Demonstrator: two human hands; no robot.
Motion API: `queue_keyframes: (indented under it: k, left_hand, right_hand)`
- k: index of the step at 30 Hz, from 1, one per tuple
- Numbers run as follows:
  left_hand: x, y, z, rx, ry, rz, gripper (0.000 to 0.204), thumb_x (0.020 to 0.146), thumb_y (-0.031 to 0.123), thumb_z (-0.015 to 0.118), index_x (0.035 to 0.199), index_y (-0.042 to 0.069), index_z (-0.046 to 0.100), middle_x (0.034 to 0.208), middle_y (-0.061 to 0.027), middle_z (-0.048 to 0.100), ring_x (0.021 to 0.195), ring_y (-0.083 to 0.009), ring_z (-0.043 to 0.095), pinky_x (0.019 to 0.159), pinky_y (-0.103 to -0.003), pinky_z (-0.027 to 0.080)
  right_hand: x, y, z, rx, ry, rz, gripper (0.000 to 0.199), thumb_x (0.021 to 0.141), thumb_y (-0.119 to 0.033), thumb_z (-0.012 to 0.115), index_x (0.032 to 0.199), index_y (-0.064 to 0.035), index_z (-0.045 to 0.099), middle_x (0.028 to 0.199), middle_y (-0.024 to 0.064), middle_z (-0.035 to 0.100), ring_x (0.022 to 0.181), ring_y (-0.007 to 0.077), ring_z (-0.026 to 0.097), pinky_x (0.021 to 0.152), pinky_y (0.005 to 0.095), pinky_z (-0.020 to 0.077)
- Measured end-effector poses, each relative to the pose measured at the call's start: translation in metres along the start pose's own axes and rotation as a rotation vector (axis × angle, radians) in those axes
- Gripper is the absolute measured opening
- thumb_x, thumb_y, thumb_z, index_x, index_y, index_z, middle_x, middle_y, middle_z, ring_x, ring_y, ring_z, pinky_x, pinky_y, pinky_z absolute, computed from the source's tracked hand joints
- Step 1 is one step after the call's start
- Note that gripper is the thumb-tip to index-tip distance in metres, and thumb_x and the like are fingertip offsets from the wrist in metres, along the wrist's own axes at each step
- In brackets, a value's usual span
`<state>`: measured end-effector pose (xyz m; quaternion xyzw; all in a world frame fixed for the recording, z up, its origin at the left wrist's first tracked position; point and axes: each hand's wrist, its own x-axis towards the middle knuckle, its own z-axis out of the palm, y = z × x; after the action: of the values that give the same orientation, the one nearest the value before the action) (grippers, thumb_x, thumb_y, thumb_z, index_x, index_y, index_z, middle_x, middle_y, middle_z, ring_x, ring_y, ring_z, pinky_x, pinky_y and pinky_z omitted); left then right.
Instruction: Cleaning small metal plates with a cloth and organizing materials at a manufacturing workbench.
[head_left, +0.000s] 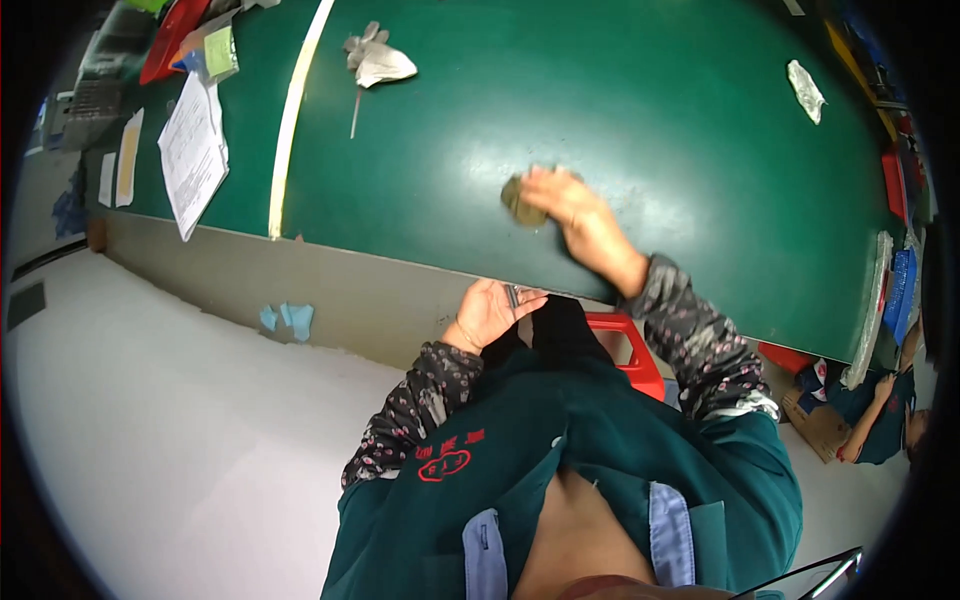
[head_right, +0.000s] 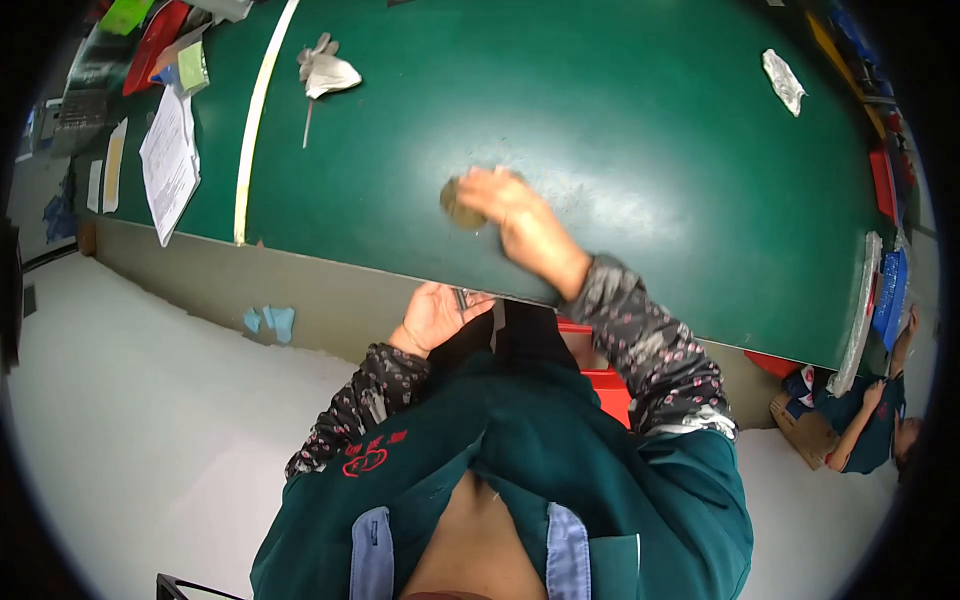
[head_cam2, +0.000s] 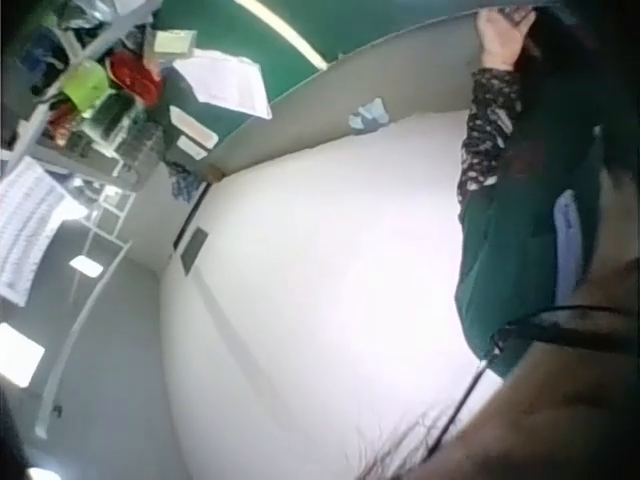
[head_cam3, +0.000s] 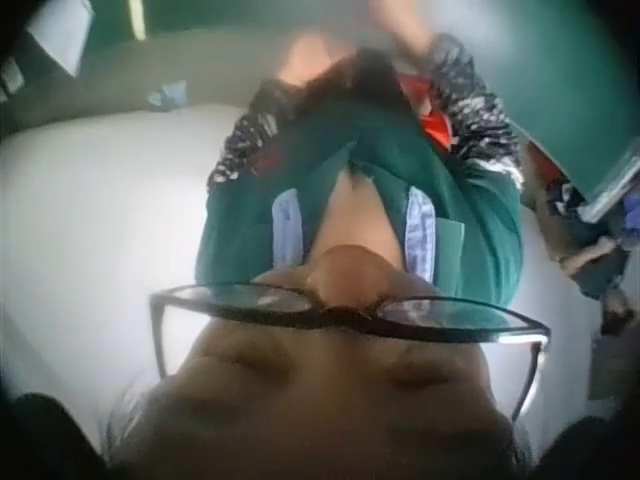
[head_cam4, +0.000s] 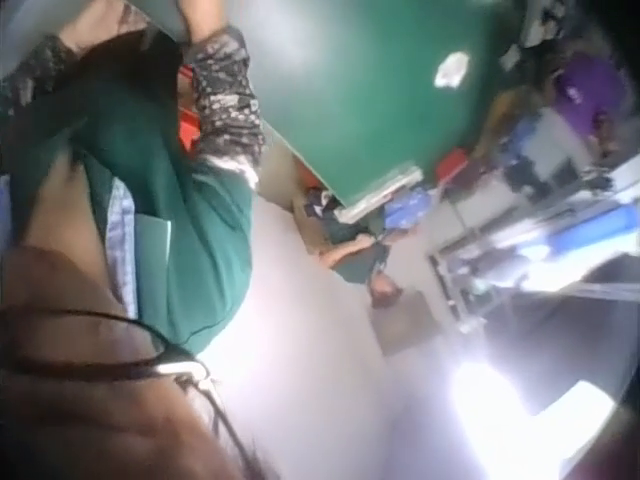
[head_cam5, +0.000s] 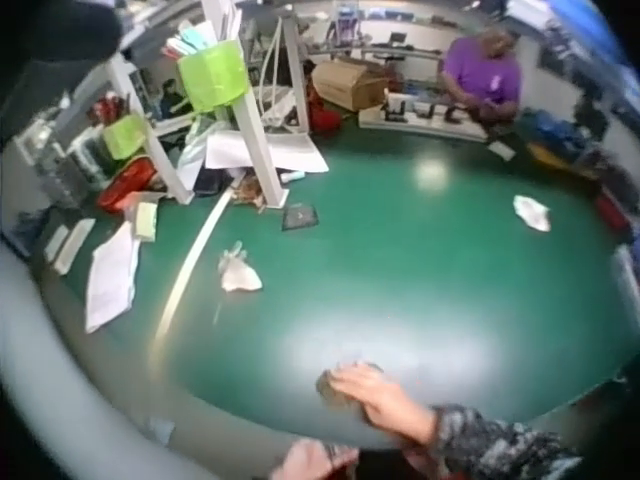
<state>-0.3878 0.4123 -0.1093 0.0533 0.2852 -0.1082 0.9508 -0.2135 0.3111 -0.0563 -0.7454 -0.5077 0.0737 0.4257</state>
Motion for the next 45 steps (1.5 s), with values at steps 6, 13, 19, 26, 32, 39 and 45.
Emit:
queue_keyframes:
  k: [6, 13, 19, 26, 32, 39, 45]
  left_hand:
    - [-0.007, -0.001, -0.005, -0.082, -0.108, 0.016, 0.035, 0.087, 0.036, 0.034, 0.110, 0.013, 0.048, 0.108, -0.0026, 0.053, 0.098, -0.0199, 0.052, 0.083, -0.038, 0.042]
    - [-0.015, -0.006, -0.006, 0.161, 0.035, -0.139, 0.036, 0.088, 0.026, 0.039, 0.098, -0.007, 0.050, 0.095, -0.0165, 0.056, 0.092, -0.0297, 0.054, 0.087, -0.044, 0.042]
    - [-0.006, -0.009, -0.012, 0.110, -0.021, -0.175, 0.033, 0.089, 0.024, 0.038, 0.097, -0.006, 0.051, 0.094, -0.0166, 0.057, 0.092, -0.0297, 0.055, 0.085, -0.043, 0.043]
    - [-0.006, -0.006, -0.023, -0.029, -0.046, -0.075, 0.030, 0.088, 0.027, 0.038, 0.099, 0.001, 0.050, 0.104, -0.0144, 0.054, 0.096, -0.0268, 0.053, 0.085, -0.041, 0.043]
    - [-0.011, -0.004, -0.022, 0.095, 0.079, -0.029, 0.034, 0.088, 0.023, 0.036, 0.096, -0.006, 0.051, 0.094, -0.0196, 0.057, 0.094, -0.0326, 0.053, 0.087, -0.045, 0.041]
    - [-0.026, 0.012, -0.029, -0.052, 0.107, 0.112, 0.030, 0.089, 0.022, 0.034, 0.091, -0.002, 0.051, 0.094, -0.0191, 0.057, 0.093, -0.0319, 0.054, 0.087, -0.044, 0.042]
    - [-0.035, 0.021, -0.033, -0.106, 0.077, 0.236, 0.027, 0.089, 0.020, 0.034, 0.088, 0.000, 0.051, 0.091, -0.0170, 0.057, 0.093, -0.0301, 0.054, 0.087, -0.044, 0.042]
  right_hand:
    - [-0.048, -0.067, 0.030, 0.327, -0.102, 0.125, 0.043, 0.065, 0.012, 0.046, 0.104, -0.0031, 0.056, 0.112, 0.0111, 0.053, 0.109, 0.0274, 0.047, 0.097, 0.0404, 0.0320]
    - [-0.056, -0.018, -0.072, 0.082, 0.389, 0.339, 0.032, 0.090, -0.019, 0.032, 0.104, -0.0019, 0.056, 0.105, 0.0127, 0.056, 0.099, 0.0242, 0.052, 0.086, 0.0320, 0.0399]
    - [-0.117, 0.110, -0.151, -0.569, 0.726, 0.528, 0.031, 0.081, 0.004, 0.039, 0.108, -0.0023, 0.052, 0.112, 0.0136, 0.053, 0.103, 0.0257, 0.050, 0.089, 0.0340, 0.0391]
    - [-0.063, -0.060, 0.018, -0.019, -0.086, 0.026, 0.054, 0.059, 0.011, 0.047, 0.110, -0.0046, 0.052, 0.114, 0.0120, 0.050, 0.112, 0.0279, 0.042, 0.097, 0.0371, 0.0313]
    - [-0.014, -0.017, -0.064, 0.186, 0.359, 0.329, 0.032, 0.074, 0.007, 0.041, 0.101, -0.0043, 0.055, 0.099, 0.0137, 0.057, 0.088, 0.0250, 0.056, 0.078, 0.0345, 0.0455]
    - [0.033, 0.161, -0.126, -0.520, 0.602, 0.284, 0.034, 0.076, 0.005, 0.035, 0.103, -0.0026, 0.054, 0.109, 0.0143, 0.054, 0.104, 0.0294, 0.049, 0.089, 0.0313, 0.0380]
    - [0.043, -0.003, 0.024, -0.282, -0.171, -0.219, 0.055, 0.063, 0.013, 0.041, 0.114, -0.0061, 0.049, 0.122, 0.0137, 0.044, 0.119, 0.0270, 0.035, 0.100, 0.0400, 0.0257]
